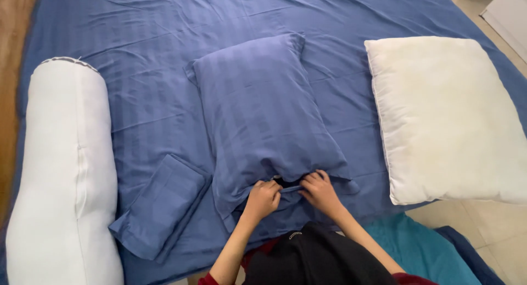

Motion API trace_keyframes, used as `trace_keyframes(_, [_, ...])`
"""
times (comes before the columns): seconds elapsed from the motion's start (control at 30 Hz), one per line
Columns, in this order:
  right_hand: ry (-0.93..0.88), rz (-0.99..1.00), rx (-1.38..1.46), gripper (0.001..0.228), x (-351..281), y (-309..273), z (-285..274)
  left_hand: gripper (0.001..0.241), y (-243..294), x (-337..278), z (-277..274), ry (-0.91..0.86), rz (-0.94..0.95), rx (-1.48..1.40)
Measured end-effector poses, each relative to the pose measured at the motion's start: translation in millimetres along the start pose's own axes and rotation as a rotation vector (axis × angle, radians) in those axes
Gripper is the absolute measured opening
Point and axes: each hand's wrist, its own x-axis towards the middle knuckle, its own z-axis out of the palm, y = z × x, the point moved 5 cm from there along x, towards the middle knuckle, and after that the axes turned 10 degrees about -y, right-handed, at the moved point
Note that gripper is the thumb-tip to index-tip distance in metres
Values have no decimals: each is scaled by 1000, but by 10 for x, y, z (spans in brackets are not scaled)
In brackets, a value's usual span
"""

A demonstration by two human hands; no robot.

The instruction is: The person places a cylindrical pillow and two square pillows on a bed with a blue sheet. They then pick up a blue pillowcase and insert one of the square pillows into it, adjusting the fabric to fit properly.

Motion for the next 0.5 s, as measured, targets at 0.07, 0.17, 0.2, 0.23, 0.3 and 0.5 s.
trace_keyframes(0.07, [10, 67, -76, 23, -125, 225, -22, 12, 123, 128, -83, 31, 0, 45])
trace_keyframes(0.17, [93, 138, -150, 20, -239, 412, -16, 30, 435, 462, -258, 179, 85, 153])
trace_keyframes(0.2, [114, 131, -147, 20, -218, 392, 6, 39, 601, 603, -340, 250, 193, 224])
trace_keyframes(0.23, [129, 124, -142, 19, -231, 350, 40, 47, 780, 699, -395, 318, 296, 291])
trace_keyframes(0.3, [93, 156, -129, 18, -181, 374, 103, 48, 751, 936, -257, 337, 337, 347])
trace_keyframes(0.5, [91, 301, -201, 23, -323, 723, 13, 54, 225, 1213, -173, 252, 248, 316])
